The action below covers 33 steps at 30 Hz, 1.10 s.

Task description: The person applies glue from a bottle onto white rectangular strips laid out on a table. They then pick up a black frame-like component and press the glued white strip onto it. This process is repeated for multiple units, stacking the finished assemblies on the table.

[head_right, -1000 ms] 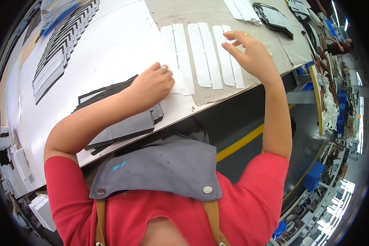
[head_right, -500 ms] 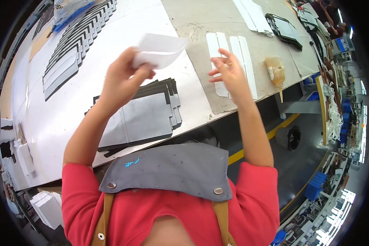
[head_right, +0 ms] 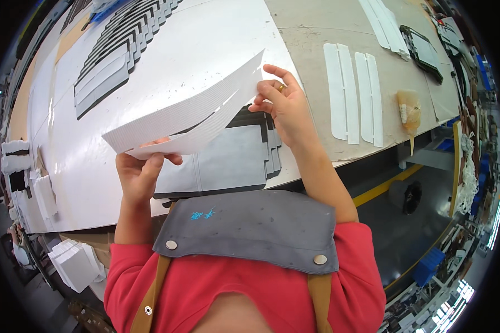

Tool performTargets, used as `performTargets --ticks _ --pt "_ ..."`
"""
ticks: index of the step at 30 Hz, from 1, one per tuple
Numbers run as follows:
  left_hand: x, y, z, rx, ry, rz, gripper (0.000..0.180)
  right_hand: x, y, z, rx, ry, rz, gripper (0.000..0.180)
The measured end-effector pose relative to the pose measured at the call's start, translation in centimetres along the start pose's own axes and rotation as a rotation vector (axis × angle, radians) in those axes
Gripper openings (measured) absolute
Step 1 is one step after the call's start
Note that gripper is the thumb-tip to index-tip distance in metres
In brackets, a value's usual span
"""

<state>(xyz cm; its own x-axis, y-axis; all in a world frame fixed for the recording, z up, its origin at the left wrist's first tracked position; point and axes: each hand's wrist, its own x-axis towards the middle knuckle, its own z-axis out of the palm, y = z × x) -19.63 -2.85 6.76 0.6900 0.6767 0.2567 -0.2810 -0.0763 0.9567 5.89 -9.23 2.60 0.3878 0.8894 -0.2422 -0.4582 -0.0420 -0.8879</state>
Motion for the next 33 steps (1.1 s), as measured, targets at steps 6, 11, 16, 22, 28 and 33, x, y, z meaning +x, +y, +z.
performTargets --ticks 6,11,16,22,28,33 --pt "-2.0 -0.2 -2.2 -0.046 0.453 -0.028 0.019 -3.4 -0.3 1.3 -0.174 0.104 -0.180 0.055" --pt "-7.0 -2.4 -3.3 0.544 0.437 -0.272 0.021 -8.4 1.9 0.2 -0.434 0.020 -0.151 0.055" --pt "-7.9 -1.6 -2.6 0.806 0.300 -0.372 0.021 -10.5 3.5 -0.8 -0.674 -0.054 -0.101 0.040" --pt "-7.1 -1.7 -3.1 0.860 0.248 -0.354 0.033 -9.8 3.3 0.2 -0.812 -0.013 -0.147 0.033" --pt "-6.9 -1.4 -3.4 0.837 0.230 -0.441 0.036 -9.6 3.3 0.7 -0.946 -0.014 -0.209 0.034" --pt "-6.7 -1.3 -3.4 0.816 0.246 -0.469 0.036 -9.6 3.2 0.8 -0.995 -0.012 -0.200 0.033"
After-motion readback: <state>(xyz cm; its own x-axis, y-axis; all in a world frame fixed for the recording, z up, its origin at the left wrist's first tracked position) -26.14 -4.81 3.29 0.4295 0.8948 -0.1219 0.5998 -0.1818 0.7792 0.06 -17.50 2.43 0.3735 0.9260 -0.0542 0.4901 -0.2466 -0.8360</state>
